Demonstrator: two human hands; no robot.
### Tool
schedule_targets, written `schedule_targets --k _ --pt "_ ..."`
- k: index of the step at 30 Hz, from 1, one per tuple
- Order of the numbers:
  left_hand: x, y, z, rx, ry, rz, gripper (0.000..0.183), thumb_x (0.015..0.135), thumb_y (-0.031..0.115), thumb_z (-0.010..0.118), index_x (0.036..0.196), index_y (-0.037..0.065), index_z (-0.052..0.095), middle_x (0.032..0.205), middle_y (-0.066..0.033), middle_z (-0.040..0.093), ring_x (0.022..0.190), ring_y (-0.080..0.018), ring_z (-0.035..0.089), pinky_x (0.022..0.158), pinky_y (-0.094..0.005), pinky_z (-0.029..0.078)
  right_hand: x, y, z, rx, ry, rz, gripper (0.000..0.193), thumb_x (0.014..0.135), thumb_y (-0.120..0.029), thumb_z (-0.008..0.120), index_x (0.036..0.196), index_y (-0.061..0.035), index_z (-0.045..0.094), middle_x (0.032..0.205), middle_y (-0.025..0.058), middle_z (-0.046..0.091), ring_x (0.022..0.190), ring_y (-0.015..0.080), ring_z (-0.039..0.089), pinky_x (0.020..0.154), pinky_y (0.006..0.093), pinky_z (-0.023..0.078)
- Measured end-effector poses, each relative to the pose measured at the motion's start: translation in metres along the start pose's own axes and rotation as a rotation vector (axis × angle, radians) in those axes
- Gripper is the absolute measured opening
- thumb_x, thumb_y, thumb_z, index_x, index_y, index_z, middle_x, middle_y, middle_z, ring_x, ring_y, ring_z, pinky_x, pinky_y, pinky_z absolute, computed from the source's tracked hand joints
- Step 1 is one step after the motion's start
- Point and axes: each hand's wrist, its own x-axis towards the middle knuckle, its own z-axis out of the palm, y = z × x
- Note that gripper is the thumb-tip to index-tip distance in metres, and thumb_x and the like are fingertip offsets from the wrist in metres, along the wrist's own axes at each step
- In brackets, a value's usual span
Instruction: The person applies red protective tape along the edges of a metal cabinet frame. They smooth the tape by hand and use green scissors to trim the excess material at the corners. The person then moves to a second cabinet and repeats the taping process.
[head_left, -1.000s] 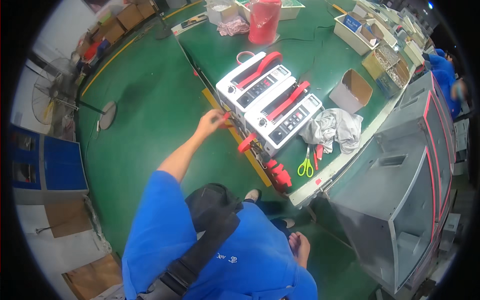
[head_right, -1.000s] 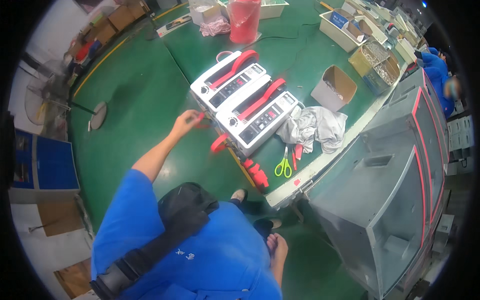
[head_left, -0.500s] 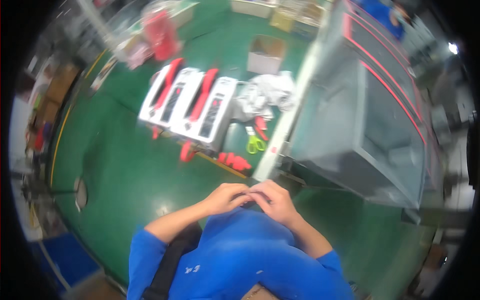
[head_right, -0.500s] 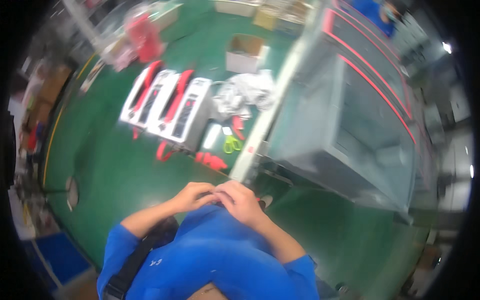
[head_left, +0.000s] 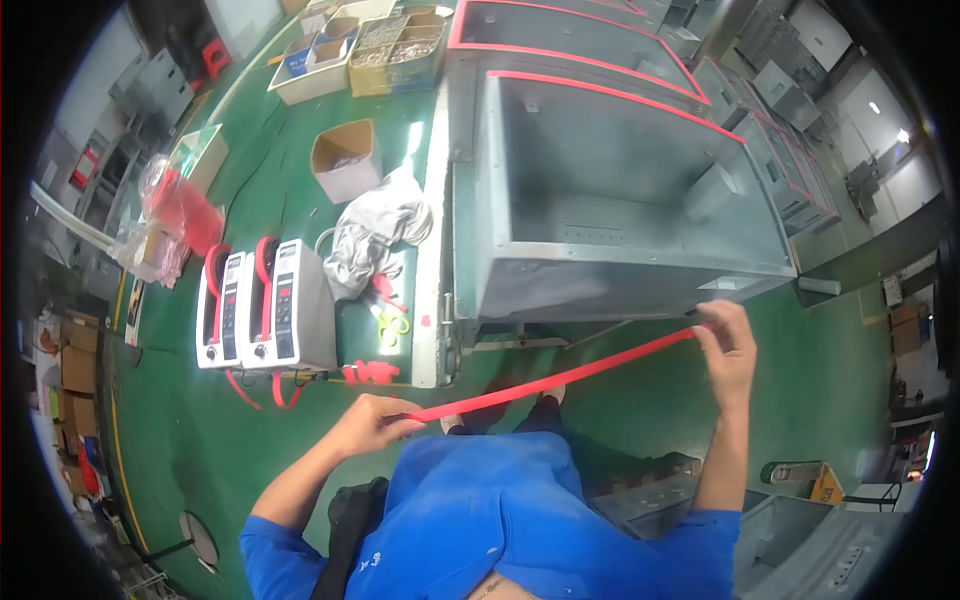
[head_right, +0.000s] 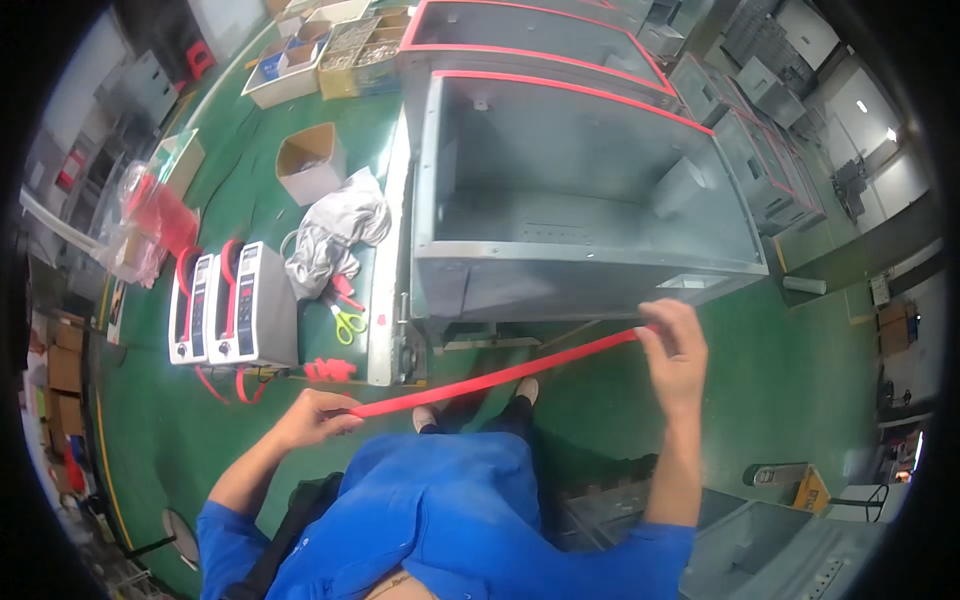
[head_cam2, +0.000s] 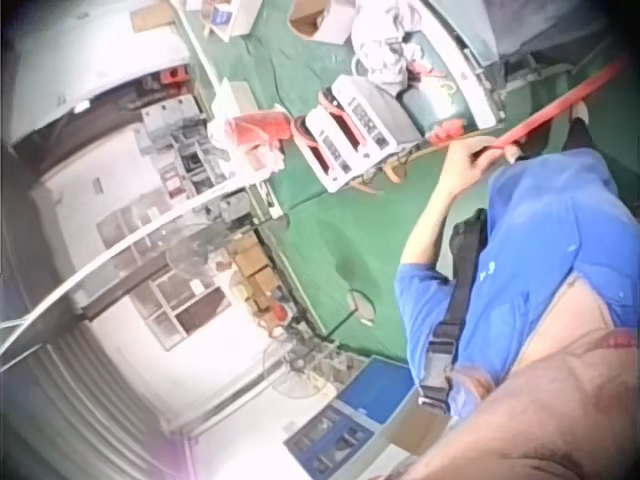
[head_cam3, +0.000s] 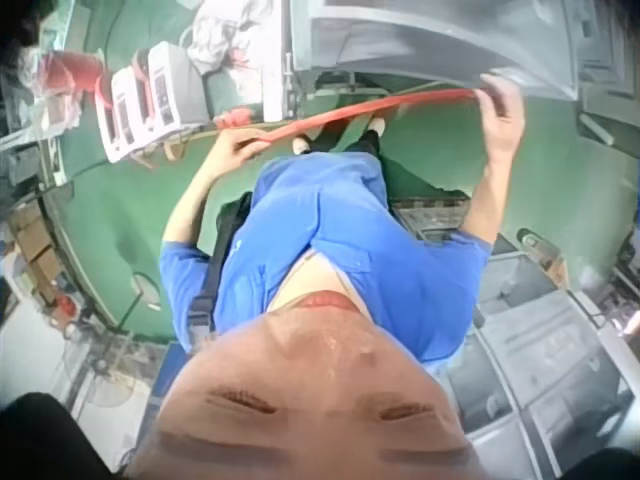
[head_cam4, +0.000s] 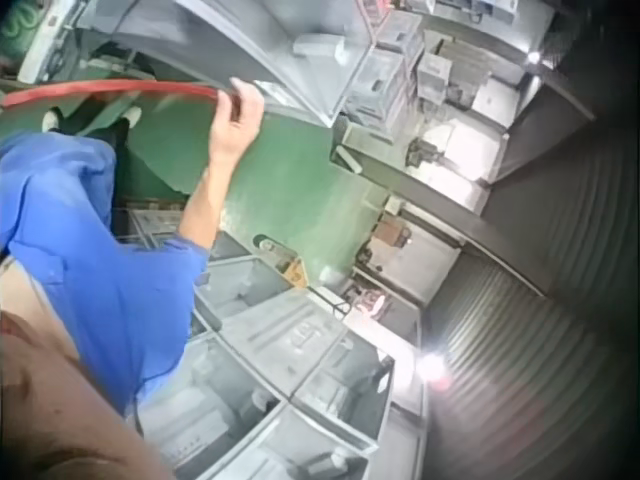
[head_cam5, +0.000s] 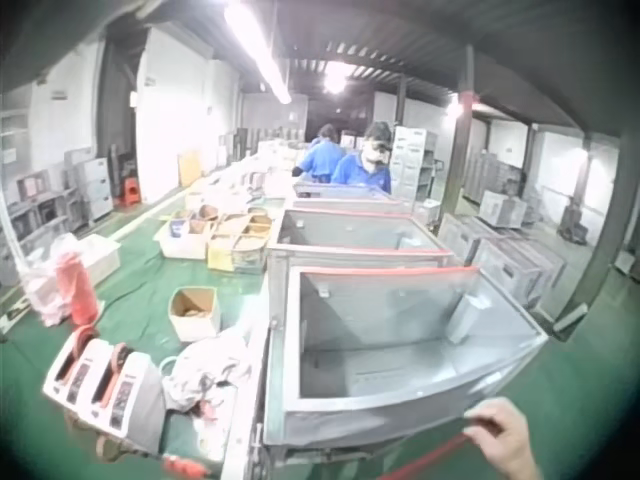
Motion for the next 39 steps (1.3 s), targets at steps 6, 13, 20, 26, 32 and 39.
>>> schedule_targets --k 6,13,20,26,32,39 --pt "0.032 0.065 -0.015 0.058 0.242 -0.062 0.012 0.080 0.000 0.060 0.091 -0.004 0.062 0.070 -0.0073 0.063 0.065 -0.0120 0.062 0.059 -0.0239 0.050 0.036 0.051 -0.090 0.120 0.102 0.163 0.016 0.078 0.003 0.059 0.094 0.0019 0.056 0.097 0.0052 0.054 0.080 0.0119 0.055 0.072 0.0237 0.047" --pt "0.090 0.125 -0.031 0.357 0.557 0.095 0.008 0.079 0.003 0.062 0.084 -0.003 0.061 0.068 -0.0048 0.061 0.059 -0.0089 0.057 0.055 -0.0217 0.045 0.095 0.104 -0.180 0.142 0.042 0.151 0.007 0.080 -0.005 0.060 0.084 -0.0016 0.055 0.080 0.0021 0.056 0.070 0.0077 0.052 0.064 0.0223 0.043" --pt "0.122 0.150 -0.029 0.240 0.703 0.152 0.009 0.081 0.007 0.062 0.079 -0.001 0.057 0.064 0.0008 0.050 0.055 -0.0049 0.045 0.051 -0.0184 0.034 0.122 0.156 -0.231 0.070 -0.122 0.228 0.012 0.082 -0.018 0.060 0.082 -0.0086 0.053 0.068 -0.0035 0.051 0.061 0.0051 0.045 0.054 0.0205 0.036" --pt "0.136 0.161 -0.020 -0.215 0.794 0.122 0.010 0.082 0.011 0.061 0.082 0.000 0.059 0.065 0.0011 0.052 0.053 -0.0039 0.042 0.048 -0.0180 0.032 0.132 0.178 -0.240 0.229 -0.217 0.274 0.009 0.082 -0.016 0.059 0.083 -0.0079 0.054 0.068 -0.0029 0.052 0.061 0.0052 0.047 0.053 0.0199 0.039" --pt "0.133 0.129 -0.038 -0.449 0.826 0.127 0.011 0.086 0.011 0.056 0.091 0.003 0.053 0.070 -0.0014 0.054 0.055 -0.0063 0.048 0.048 -0.0177 0.037 0.139 0.190 -0.238 0.363 -0.192 0.362 0.012 0.080 -0.013 0.062 0.082 -0.0033 0.055 0.071 0.0024 0.057 0.062 0.0080 0.052 0.054 0.0207 0.043" --pt "0.145 0.165 -0.006 -0.316 0.928 0.029 0.011 0.088 0.016 0.054 0.086 0.005 0.052 0.068 -0.0005 0.053 0.055 -0.0043 0.046 0.045 -0.0152 0.033 0.142 0.204 -0.240 0.314 -0.261 0.389 0.014 0.081 -0.015 0.061 0.082 -0.0021 0.056 0.072 0.0042 0.058 0.064 0.0094 0.053 0.055 0.0224 0.043"
